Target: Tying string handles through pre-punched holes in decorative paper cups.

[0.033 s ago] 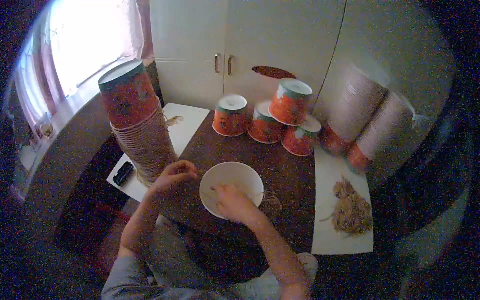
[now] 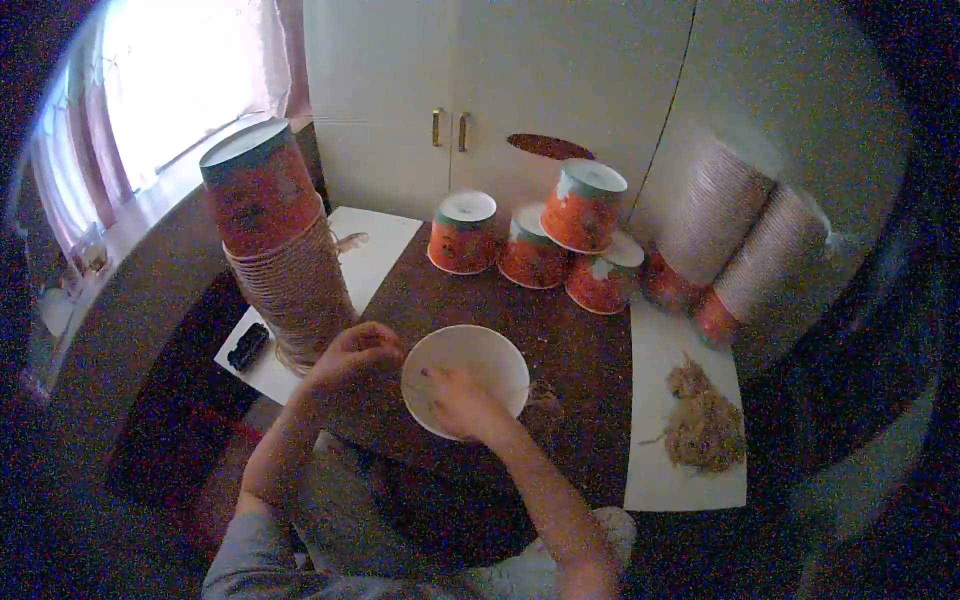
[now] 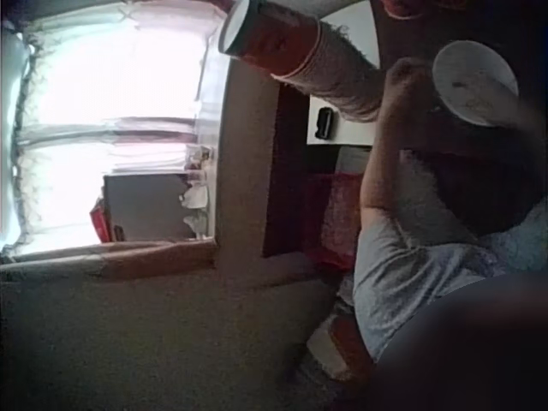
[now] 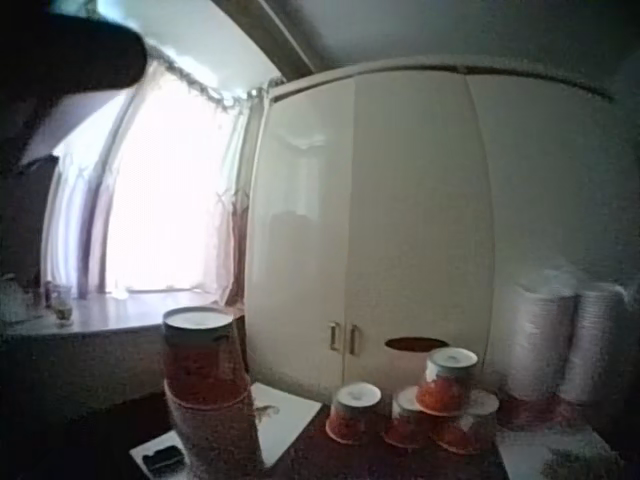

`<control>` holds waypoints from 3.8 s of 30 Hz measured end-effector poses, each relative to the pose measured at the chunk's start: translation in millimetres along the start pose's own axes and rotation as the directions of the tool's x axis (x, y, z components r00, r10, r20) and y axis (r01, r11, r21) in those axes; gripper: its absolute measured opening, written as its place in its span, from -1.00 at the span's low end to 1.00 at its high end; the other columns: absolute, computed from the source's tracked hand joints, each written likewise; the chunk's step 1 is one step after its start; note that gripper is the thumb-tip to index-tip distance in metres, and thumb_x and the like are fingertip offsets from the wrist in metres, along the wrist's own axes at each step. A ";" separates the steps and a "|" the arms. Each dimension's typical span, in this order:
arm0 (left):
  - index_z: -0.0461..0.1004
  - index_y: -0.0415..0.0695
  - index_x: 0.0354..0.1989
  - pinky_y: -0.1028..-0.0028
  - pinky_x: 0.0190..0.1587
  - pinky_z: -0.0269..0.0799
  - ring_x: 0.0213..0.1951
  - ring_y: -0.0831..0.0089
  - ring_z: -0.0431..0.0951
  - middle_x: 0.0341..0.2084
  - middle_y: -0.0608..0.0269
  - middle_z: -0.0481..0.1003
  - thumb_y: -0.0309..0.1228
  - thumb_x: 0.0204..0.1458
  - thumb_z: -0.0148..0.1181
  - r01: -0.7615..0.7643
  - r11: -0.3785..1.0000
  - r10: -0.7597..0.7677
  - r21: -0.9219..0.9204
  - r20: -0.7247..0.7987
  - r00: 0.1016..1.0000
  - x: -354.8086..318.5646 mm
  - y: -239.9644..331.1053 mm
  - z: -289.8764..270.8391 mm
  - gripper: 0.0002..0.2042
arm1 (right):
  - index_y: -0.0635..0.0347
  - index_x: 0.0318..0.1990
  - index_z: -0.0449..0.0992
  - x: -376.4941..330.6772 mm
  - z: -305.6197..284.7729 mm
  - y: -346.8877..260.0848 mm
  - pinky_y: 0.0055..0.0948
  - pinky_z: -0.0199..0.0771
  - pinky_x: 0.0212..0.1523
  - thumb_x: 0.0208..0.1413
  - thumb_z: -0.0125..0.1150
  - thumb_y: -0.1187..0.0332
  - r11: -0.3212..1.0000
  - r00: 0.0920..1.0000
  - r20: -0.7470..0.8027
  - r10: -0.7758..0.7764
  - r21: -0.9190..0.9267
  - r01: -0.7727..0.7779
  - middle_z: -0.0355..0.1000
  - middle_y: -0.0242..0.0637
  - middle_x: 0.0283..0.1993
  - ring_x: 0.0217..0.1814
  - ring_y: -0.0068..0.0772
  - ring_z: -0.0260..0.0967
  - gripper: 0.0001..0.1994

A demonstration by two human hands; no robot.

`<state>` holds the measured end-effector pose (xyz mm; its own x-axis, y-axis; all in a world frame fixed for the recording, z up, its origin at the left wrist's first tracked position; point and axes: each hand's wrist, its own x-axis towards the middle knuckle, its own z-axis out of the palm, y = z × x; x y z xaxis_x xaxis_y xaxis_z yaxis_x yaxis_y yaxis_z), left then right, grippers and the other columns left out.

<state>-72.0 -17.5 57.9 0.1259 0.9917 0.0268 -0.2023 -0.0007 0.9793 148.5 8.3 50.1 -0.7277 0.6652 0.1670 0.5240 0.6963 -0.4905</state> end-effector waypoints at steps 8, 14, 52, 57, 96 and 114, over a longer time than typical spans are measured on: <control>0.32 -0.23 -0.31 0.60 -0.39 0.35 -0.47 0.58 0.41 -0.49 0.26 0.43 -0.46 -0.06 0.05 -0.040 0.996 0.040 0.080 -0.005 0.999 6.1 -10.3 12.3 -0.84 | 0.27 -0.17 0.32 38.6 22.6 21.3 -0.42 0.29 -0.19 -0.09 0.04 0.34 0.966 0.923 0.375 0.088 0.194 -0.171 0.37 -0.17 -0.29 -0.23 -0.32 0.33 -0.69; 0.41 -0.27 -0.41 0.51 -0.40 0.38 -0.48 0.51 0.46 -0.52 0.13 0.47 -0.42 -0.13 0.07 -0.208 0.714 0.240 0.669 0.045 0.970 14.7 -28.4 15.3 -0.84 | 0.27 -0.33 0.42 26.4 -20.3 -2.6 -0.47 0.32 -0.33 -0.06 0.06 0.29 0.961 0.976 0.209 0.055 0.255 -0.109 0.40 -0.22 -0.47 -0.41 -0.41 0.35 -0.78; 0.38 -0.23 -0.43 0.62 -0.40 0.31 -0.45 0.64 0.37 -0.53 0.32 0.41 -0.47 -0.13 0.09 -0.035 0.960 -0.002 0.277 0.132 0.991 8.7 -33.3 1.4 -0.88 | 0.09 -0.48 0.42 16.4 28.6 -17.5 -0.33 0.21 -0.33 -0.27 0.20 0.31 0.896 0.905 -0.305 -0.297 -0.417 0.154 0.34 -0.35 -0.42 -0.32 -0.34 0.28 -0.85; 0.32 -0.22 -0.43 0.63 -0.43 0.29 -0.47 0.65 0.35 -0.53 0.32 0.39 -0.47 -0.13 0.09 -0.143 0.936 0.097 0.322 0.156 0.983 9.1 -37.1 1.0 -0.87 | 0.18 -0.35 0.34 32.3 8.1 -18.1 -0.36 0.29 -0.26 -0.24 0.21 0.39 0.994 0.965 -0.255 -0.060 0.070 0.080 0.37 -0.28 -0.35 -0.24 -0.31 0.34 -0.75; 0.46 -0.19 -0.39 0.47 -0.32 0.38 -0.41 0.42 0.50 -0.49 0.19 0.50 -0.37 -0.21 0.13 -0.113 0.616 0.068 0.779 0.090 0.994 -8.9 -30.0 -3.4 -0.80 | 0.24 -0.41 0.26 35.1 22.3 -21.9 -0.52 0.35 -0.36 -0.23 0.19 0.47 0.915 0.938 -0.261 0.227 0.386 -0.114 0.35 -0.30 -0.49 -0.42 -0.49 0.36 -0.77; 0.46 -0.24 -0.36 0.51 -0.31 0.39 -0.41 0.47 0.50 -0.49 0.15 0.49 -0.41 -0.19 0.12 -0.088 0.849 0.087 0.521 0.027 0.996 -7.9 -30.2 3.1 -0.79 | 0.19 -0.37 0.26 34.8 26.8 -14.1 -0.39 0.38 -0.36 -0.22 0.18 0.42 0.917 0.942 -0.271 0.198 0.390 -0.081 0.39 -0.23 -0.47 -0.40 -0.29 0.40 -0.75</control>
<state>-63.8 -25.7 28.7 0.1341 0.9840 0.1170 0.3227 -0.1550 0.9337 104.0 14.4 39.9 -0.4615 0.8377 0.2921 0.3668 0.4800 -0.7969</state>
